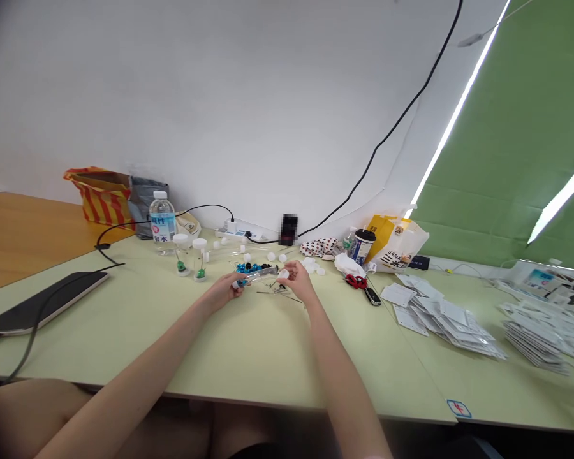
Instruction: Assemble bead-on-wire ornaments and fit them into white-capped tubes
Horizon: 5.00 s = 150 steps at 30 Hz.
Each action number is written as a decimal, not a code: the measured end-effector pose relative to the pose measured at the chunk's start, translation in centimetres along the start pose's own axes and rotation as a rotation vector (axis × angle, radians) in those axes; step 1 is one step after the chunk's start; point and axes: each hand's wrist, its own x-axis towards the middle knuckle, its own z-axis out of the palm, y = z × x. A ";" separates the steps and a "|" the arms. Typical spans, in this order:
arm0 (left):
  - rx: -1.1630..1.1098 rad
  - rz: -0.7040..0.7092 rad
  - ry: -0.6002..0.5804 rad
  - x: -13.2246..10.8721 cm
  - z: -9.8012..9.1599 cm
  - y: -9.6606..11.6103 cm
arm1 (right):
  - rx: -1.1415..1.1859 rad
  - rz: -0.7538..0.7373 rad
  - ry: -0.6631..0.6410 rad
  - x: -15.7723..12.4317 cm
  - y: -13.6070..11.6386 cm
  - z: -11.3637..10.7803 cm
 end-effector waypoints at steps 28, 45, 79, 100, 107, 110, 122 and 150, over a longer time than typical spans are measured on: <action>0.401 0.111 -0.228 -1.3 0.6 0.2 | -0.001 -0.038 -0.221 -0.8 -1.5 0.0; 0.451 0.160 -0.175 -1.6 1.4 0.0 | 0.017 -0.039 0.062 -1.2 -0.9 4.5; 0.893 0.515 -0.086 -0.8 0.4 0.4 | 0.182 -0.165 -0.008 -1.4 -3.3 6.4; 1.340 0.748 0.742 -0.9 -1.9 1.6 | -0.581 0.189 0.389 -0.1 3.0 -0.7; 1.406 0.772 0.893 -0.6 -2.8 1.7 | -0.802 0.334 0.347 -0.2 3.6 -0.7; 1.377 0.761 0.924 -0.4 -3.3 1.7 | -0.860 0.385 0.318 -0.3 3.9 -1.0; 1.369 0.707 0.941 0.0 -4.3 1.4 | -0.971 0.280 0.196 0.1 2.0 1.8; 1.251 0.733 0.937 -0.1 -4.1 1.4 | -0.673 -0.372 -0.219 -3.2 0.8 7.4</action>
